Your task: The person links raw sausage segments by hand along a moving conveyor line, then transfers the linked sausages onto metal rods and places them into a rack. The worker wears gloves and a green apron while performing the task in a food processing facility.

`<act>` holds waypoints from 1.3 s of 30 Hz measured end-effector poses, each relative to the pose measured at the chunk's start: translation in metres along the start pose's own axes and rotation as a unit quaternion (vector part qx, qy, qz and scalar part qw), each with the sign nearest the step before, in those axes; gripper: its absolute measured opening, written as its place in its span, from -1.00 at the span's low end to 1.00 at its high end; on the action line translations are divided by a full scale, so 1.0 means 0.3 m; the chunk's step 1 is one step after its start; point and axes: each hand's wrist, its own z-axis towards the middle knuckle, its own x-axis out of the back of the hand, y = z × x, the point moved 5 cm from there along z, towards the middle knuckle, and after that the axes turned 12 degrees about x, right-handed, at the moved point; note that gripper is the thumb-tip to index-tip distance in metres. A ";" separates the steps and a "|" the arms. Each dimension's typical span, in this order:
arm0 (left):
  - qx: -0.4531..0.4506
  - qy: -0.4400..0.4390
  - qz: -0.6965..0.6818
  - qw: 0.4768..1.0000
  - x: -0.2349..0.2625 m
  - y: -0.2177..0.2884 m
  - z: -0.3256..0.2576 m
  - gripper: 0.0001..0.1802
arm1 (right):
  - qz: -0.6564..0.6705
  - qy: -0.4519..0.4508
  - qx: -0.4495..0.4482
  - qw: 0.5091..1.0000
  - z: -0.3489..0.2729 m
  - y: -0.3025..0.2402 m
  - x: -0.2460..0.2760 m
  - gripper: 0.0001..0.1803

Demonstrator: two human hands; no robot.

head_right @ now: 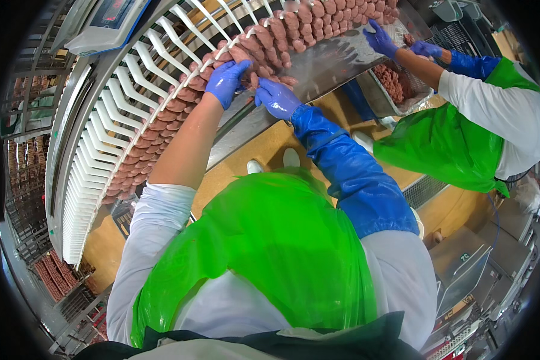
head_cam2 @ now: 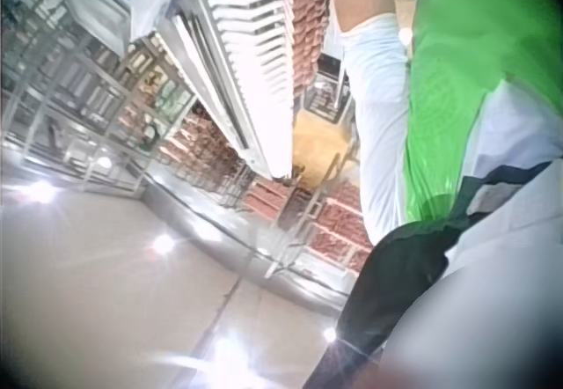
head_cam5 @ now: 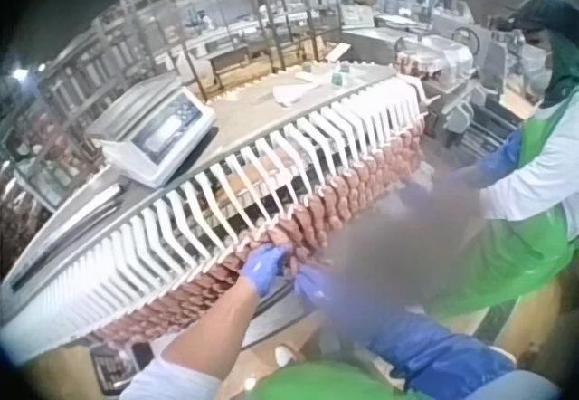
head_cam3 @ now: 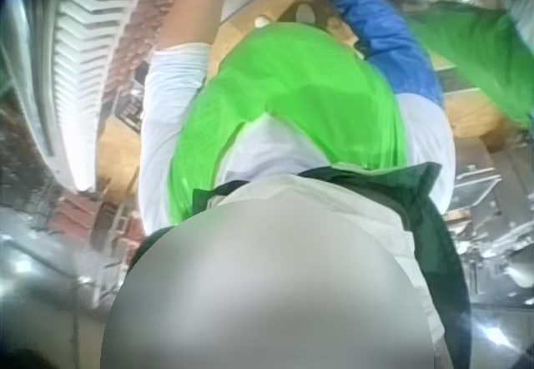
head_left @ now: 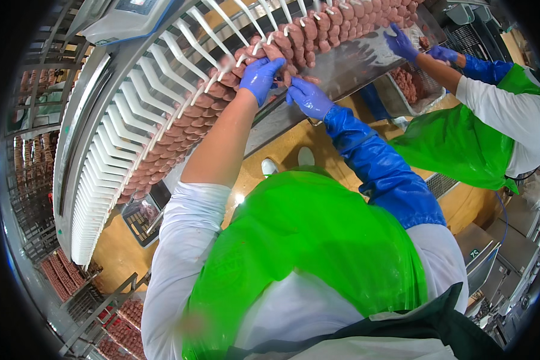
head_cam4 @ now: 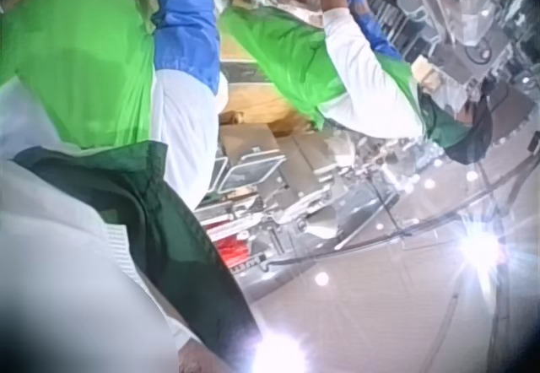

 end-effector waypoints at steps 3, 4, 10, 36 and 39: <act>0.003 -0.021 -0.031 0.999 0.045 -0.019 0.024 -0.70 | -0.027 -0.013 -0.013 0.999 -0.031 -0.015 0.014 -0.72; 0.002 -0.031 -0.031 0.999 0.056 -0.020 0.026 -0.71 | -0.052 -0.018 -0.004 0.998 -0.045 -0.028 0.020 -0.69; 0.052 -0.169 -0.146 0.973 0.008 -0.086 -0.086 -0.75 | -0.106 -0.122 -0.009 0.987 -0.106 -0.051 0.017 -0.59; -0.164 0.150 0.212 0.952 0.034 -0.072 -0.009 -0.46 | -0.215 -0.051 0.019 0.975 -0.126 0.211 0.227 -0.48; -0.106 0.073 0.317 0.940 0.084 -0.106 -0.019 -0.52 | -0.129 -0.096 -0.092 0.983 -0.190 0.251 0.217 -0.49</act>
